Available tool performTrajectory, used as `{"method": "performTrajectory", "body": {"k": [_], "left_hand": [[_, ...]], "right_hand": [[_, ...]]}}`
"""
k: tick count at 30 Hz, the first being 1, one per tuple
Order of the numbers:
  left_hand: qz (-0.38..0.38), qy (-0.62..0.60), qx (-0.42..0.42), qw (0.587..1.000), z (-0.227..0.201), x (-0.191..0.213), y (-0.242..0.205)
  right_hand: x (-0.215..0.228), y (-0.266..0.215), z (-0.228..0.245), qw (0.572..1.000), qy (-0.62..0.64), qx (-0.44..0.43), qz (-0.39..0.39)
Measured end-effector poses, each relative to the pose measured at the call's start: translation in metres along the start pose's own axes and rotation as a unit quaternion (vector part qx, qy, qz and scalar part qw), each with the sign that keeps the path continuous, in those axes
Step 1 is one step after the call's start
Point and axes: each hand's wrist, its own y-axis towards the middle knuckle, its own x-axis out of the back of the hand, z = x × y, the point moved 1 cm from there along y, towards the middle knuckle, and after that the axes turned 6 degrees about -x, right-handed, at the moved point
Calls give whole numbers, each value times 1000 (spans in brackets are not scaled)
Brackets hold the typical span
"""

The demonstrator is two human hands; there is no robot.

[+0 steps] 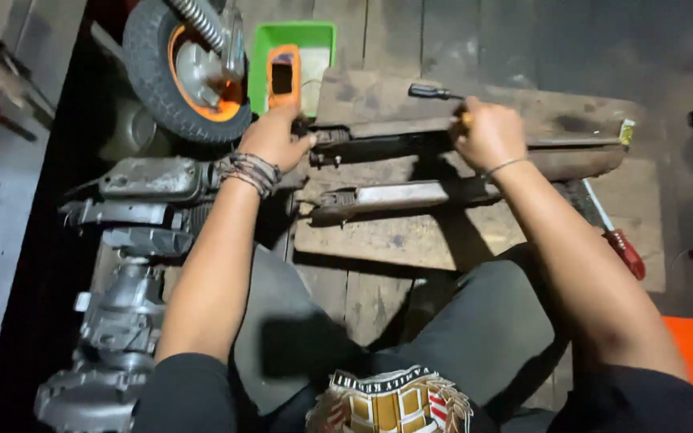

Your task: The person scrubs a long, rusty metal part with a wire brush, rotating it to clean multiple surfaces. The person continues scrubbing different sections of the part throughout the clip.

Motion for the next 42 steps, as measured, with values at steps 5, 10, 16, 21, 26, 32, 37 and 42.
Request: {"method": "performTrajectory", "body": {"k": [5, 10, 16, 21, 26, 32, 37, 42], "left_hand": [[-26, -13, 39, 999, 9, 7, -4], [-32, -51, 55, 997, 21, 17, -14], [-1, -38, 69, 997, 34, 1, -15], [-5, -69, 33, 997, 34, 5, -11], [-49, -102, 39, 993, 34, 9, -16], [-144, -155, 70, 975, 70, 1, -10], [-194, -204, 57, 958, 66, 18, -24], [-160, -189, 69, 966, 65, 17, -23]], "right_hand": [[55, 3, 94, 931, 348, 86, 60], [55, 36, 75, 916, 398, 55, 20], [36, 20, 137, 988, 20, 152, 4], [60, 36, 162, 920, 353, 171, -26], [16, 32, 168, 923, 317, 209, -57], [53, 20, 197, 884, 408, 221, 59], [45, 11, 198, 911, 318, 262, 11], [62, -7, 210, 887, 228, 380, 131]]}}
